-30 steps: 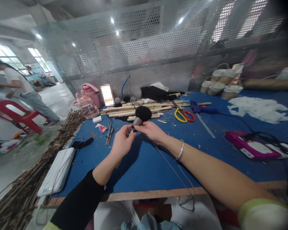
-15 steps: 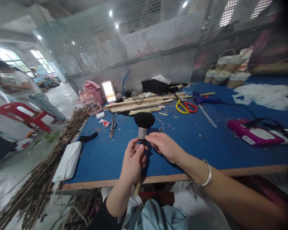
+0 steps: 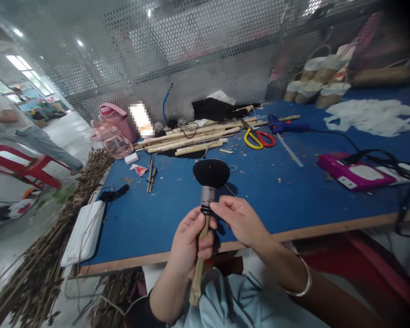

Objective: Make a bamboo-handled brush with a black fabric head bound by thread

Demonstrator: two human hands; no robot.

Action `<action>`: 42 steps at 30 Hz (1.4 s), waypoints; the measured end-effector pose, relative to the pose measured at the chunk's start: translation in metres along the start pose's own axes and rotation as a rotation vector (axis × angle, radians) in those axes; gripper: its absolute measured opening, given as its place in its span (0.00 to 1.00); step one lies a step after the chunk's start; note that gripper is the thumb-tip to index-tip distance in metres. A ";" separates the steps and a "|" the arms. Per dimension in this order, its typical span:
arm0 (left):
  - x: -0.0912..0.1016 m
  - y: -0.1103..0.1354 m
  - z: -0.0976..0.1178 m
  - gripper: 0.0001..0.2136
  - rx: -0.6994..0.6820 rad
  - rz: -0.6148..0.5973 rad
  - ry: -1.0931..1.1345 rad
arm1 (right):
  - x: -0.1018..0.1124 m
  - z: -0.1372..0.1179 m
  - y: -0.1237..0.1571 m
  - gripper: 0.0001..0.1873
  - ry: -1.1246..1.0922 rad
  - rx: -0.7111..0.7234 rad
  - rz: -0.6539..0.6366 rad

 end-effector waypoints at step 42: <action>-0.010 0.007 0.014 0.12 -0.052 -0.174 -0.132 | -0.002 -0.010 -0.002 0.15 -0.164 0.030 -0.048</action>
Point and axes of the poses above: each hand's wrist, its own y-axis away from the middle knuckle, its own x-axis out of the back of the hand, z = x × y, the point moved 10 cm from there along -y, towards the middle knuckle
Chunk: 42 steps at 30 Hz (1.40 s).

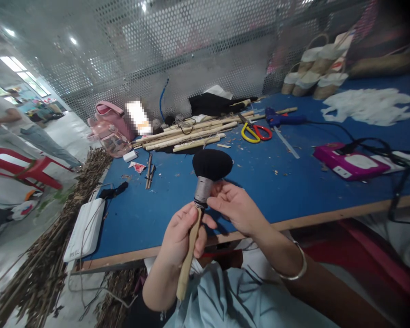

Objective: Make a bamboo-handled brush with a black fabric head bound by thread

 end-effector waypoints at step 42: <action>-0.016 0.006 -0.008 0.08 0.143 -0.254 0.289 | -0.006 -0.009 0.001 0.14 -0.062 -0.014 -0.065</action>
Point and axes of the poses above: each hand's wrist, its own y-axis away from the middle knuckle, its own x-axis out of the back of the hand, z = x × y, the point moved 10 cm from there along -y, towards the middle knuckle
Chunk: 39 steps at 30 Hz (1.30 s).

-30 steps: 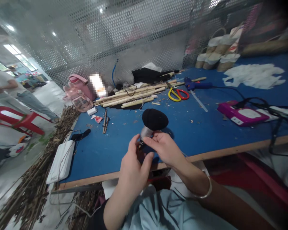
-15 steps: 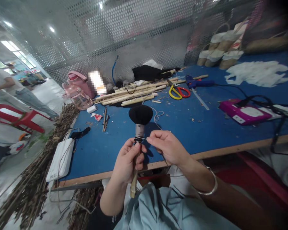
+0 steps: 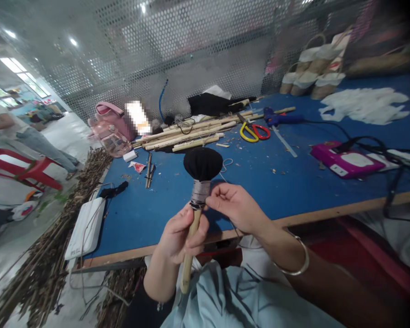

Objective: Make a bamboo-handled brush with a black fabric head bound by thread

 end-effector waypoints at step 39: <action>0.011 0.001 0.006 0.12 -0.069 0.266 -0.368 | -0.010 0.017 0.006 0.18 -0.118 -0.090 -0.061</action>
Point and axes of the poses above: each hand's wrist, its own y-axis away from the middle knuckle, its own x-axis out of the back of the hand, z = x × y, the point moved 10 cm from there along -y, towards the middle knuckle
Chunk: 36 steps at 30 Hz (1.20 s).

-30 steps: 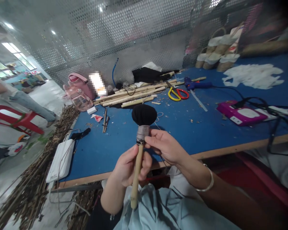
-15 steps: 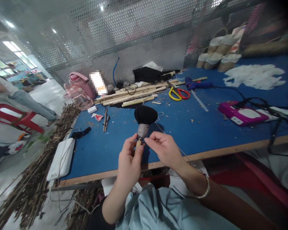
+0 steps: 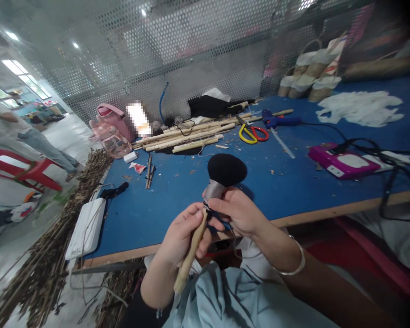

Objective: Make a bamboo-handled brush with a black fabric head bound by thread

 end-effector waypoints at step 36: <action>-0.004 0.006 0.007 0.12 -0.061 -0.059 0.059 | 0.007 0.002 0.002 0.19 -0.102 -0.060 0.022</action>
Point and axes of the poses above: each hand's wrist, its own y-axis away from the middle knuckle, its own x-axis out of the back of the hand, z = x × y, the point moved 10 cm from there along -y, towards the middle knuckle
